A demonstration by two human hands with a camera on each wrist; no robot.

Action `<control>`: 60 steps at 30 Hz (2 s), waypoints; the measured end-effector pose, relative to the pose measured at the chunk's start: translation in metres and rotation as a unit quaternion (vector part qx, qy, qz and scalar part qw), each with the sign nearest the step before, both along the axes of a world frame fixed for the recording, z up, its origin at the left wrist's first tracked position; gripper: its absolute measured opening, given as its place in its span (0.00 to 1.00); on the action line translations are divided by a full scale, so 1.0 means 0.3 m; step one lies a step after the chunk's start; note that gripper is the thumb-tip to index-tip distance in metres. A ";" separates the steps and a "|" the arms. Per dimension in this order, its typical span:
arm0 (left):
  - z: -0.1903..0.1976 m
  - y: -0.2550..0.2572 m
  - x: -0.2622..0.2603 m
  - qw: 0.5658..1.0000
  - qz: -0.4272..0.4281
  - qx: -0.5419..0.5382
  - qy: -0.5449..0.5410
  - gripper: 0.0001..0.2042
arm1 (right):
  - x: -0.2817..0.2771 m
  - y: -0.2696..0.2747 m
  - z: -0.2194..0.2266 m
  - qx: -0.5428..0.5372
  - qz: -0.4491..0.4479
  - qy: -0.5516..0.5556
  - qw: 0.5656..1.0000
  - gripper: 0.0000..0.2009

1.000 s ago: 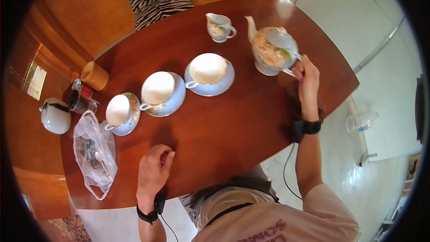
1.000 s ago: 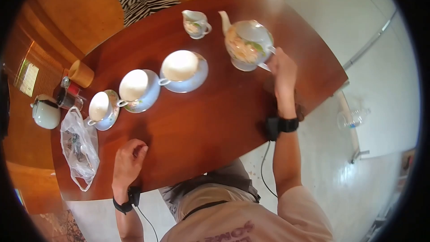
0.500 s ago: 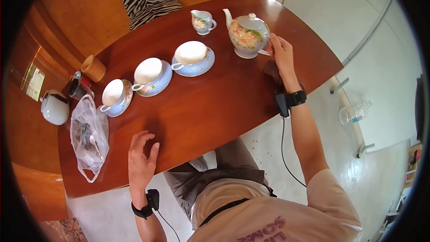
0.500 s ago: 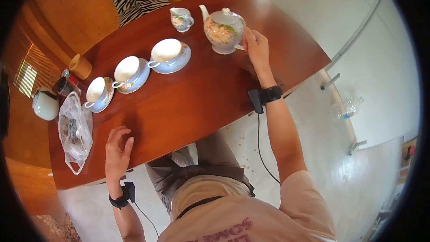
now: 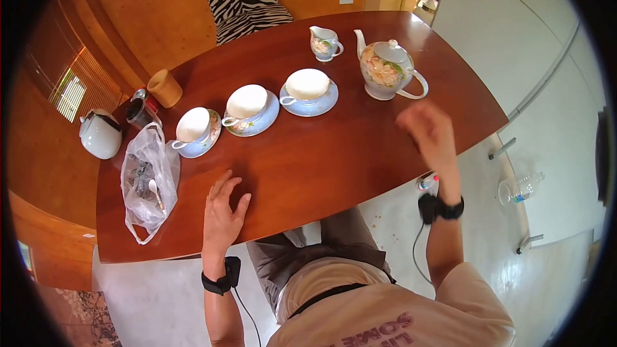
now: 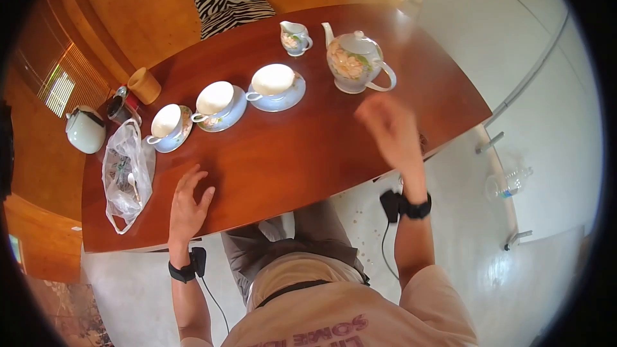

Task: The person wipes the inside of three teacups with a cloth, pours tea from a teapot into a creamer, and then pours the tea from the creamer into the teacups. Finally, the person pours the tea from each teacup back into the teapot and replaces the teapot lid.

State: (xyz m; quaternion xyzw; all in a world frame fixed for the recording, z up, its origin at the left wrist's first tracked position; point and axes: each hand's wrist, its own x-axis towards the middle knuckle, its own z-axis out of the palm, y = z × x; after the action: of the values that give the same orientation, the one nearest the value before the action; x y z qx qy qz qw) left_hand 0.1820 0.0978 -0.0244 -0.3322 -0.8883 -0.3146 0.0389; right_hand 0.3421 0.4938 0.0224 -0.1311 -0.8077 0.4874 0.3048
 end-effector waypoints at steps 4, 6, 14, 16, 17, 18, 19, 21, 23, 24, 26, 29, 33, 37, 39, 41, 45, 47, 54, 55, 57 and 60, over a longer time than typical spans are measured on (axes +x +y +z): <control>-0.114 -0.008 0.006 0.997 0.014 -0.044 0.061 0.24 | 0.182 -0.167 -0.071 -0.005 0.245 -0.161 0.956 0.07; -0.123 -0.003 0.016 0.996 0.017 -0.048 0.076 0.24 | 0.232 -0.219 -0.146 -0.015 0.261 -0.216 0.941 0.08; -0.131 0.005 0.025 0.993 0.027 -0.044 0.102 0.22 | 0.314 -0.367 -0.529 0.185 0.034 -0.136 0.973 0.19; -0.146 0.000 0.018 0.992 0.033 -0.052 0.111 0.22 | 0.300 -0.356 -0.527 0.215 -0.023 -0.121 0.969 0.22; -0.151 -0.001 0.018 0.992 0.024 -0.053 0.110 0.22 | 0.290 -0.341 -0.546 0.243 -0.058 -0.110 0.962 0.25; -0.155 -0.002 0.018 0.992 0.028 -0.051 0.110 0.22 | 0.282 -0.325 -0.566 0.270 -0.093 -0.099 0.953 0.28; -0.158 -0.003 0.015 0.992 0.033 -0.048 0.112 0.22 | 0.273 -0.308 -0.582 0.269 -0.099 -0.100 0.953 0.28; -0.170 -0.011 0.007 0.991 0.025 -0.049 0.119 0.22 | 0.254 -0.274 -0.609 0.281 -0.143 -0.103 0.943 0.33; -0.175 -0.012 0.002 0.990 0.025 -0.051 0.128 0.22 | 0.229 -0.223 -0.611 0.303 -0.146 -0.105 0.936 0.32; -0.171 -0.008 0.006 0.990 0.025 -0.047 0.130 0.21 | 0.220 -0.207 -0.618 0.323 -0.143 -0.109 0.929 0.32; -0.173 -0.008 0.004 0.990 0.022 -0.050 0.128 0.21 | 0.193 -0.174 -0.655 0.325 -0.147 -0.122 0.926 0.30; -0.174 -0.008 0.004 0.990 0.024 -0.052 0.125 0.21 | 0.171 -0.173 -0.684 0.338 -0.151 -0.123 0.921 0.28; -0.177 -0.008 0.005 0.990 0.029 -0.053 0.130 0.21 | 0.156 -0.186 -0.680 0.298 -0.162 -0.089 0.936 0.25; -0.172 -0.005 0.008 0.990 0.032 -0.052 0.130 0.21 | 0.134 -0.165 -0.640 0.305 -0.135 -0.107 0.937 0.21; -0.169 -0.005 0.011 0.990 0.029 -0.052 0.127 0.21 | 0.097 -0.137 -0.650 0.302 -0.124 -0.089 0.941 0.18; -0.168 -0.003 0.012 0.990 0.034 -0.050 0.125 0.21 | 0.062 -0.114 -0.681 0.296 -0.125 -0.053 0.946 0.17; -0.161 -0.001 0.018 0.991 0.039 -0.049 0.119 0.22 | 0.032 -0.054 -0.773 0.295 -0.099 -0.032 0.950 0.16; -0.153 0.003 0.020 0.991 0.038 -0.051 0.117 0.21 | 0.045 -0.062 -0.763 0.308 -0.116 -0.026 0.944 0.16; -0.133 0.012 0.030 0.992 0.043 -0.044 0.110 0.22 | 0.061 -0.106 -0.813 0.337 -0.109 -0.057 0.933 0.20; -0.129 0.014 0.032 0.993 0.041 -0.041 0.106 0.22 | 0.066 -0.109 -0.823 0.338 -0.103 -0.056 0.934 0.20; -0.125 0.013 0.032 0.992 0.046 -0.044 0.105 0.22 | 0.069 -0.106 -0.840 0.339 -0.071 -0.085 0.934 0.19; -0.120 0.018 0.031 0.993 0.047 -0.043 0.098 0.22 | 0.075 -0.100 -0.814 0.355 -0.077 -0.095 0.927 0.18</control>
State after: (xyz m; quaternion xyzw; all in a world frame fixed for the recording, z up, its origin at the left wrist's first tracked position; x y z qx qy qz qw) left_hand 0.1913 0.1031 -0.0603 -0.3208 -0.9074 -0.2401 0.1265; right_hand 0.3645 0.4638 -0.2219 -0.1217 -0.9404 0.1290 0.2901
